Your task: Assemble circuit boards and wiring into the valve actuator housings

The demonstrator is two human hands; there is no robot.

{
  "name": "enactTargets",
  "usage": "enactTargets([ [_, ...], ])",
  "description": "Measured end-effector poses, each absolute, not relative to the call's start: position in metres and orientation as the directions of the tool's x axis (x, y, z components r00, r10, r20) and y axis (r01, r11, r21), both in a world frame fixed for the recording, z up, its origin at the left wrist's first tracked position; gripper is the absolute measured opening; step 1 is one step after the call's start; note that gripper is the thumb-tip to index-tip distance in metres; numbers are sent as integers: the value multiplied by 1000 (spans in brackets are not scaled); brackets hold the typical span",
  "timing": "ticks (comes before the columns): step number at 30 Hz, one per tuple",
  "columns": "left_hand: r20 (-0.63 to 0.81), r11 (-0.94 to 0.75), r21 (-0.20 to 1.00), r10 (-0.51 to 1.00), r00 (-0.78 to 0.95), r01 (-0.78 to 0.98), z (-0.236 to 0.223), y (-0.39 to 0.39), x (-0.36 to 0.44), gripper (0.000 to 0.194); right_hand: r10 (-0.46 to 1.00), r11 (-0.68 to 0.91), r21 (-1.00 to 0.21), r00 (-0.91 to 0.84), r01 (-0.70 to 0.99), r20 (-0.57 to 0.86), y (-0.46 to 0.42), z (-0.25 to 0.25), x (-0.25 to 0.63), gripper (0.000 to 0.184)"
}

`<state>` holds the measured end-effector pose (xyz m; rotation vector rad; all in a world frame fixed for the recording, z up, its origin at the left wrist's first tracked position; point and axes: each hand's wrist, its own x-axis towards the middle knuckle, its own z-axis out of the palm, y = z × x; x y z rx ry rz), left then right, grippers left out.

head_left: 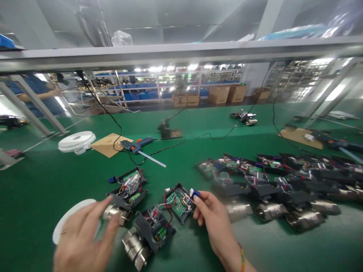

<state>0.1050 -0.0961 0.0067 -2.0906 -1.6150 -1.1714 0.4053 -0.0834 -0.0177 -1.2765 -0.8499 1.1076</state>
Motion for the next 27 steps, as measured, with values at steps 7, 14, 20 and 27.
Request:
enactTargets([
  [7,595,-590,185,704,388,786,26,-105,244,11,969,-25,-989,240,-148,-60,-83,-12,407,51],
  [14,485,-442,-16,781,393,897,-3,-114,276,21,991,41,-999,126,17,42,-79,-8,419,41],
  [20,423,-410,-26,821,382,912,2,-110,270,23,991,132,-969,-27,210,129,-73,4,431,19],
  [27,541,-565,-18,688,484,825,-12,-117,234,23,956,283,-858,-196,429,217,-80,19,435,14],
])
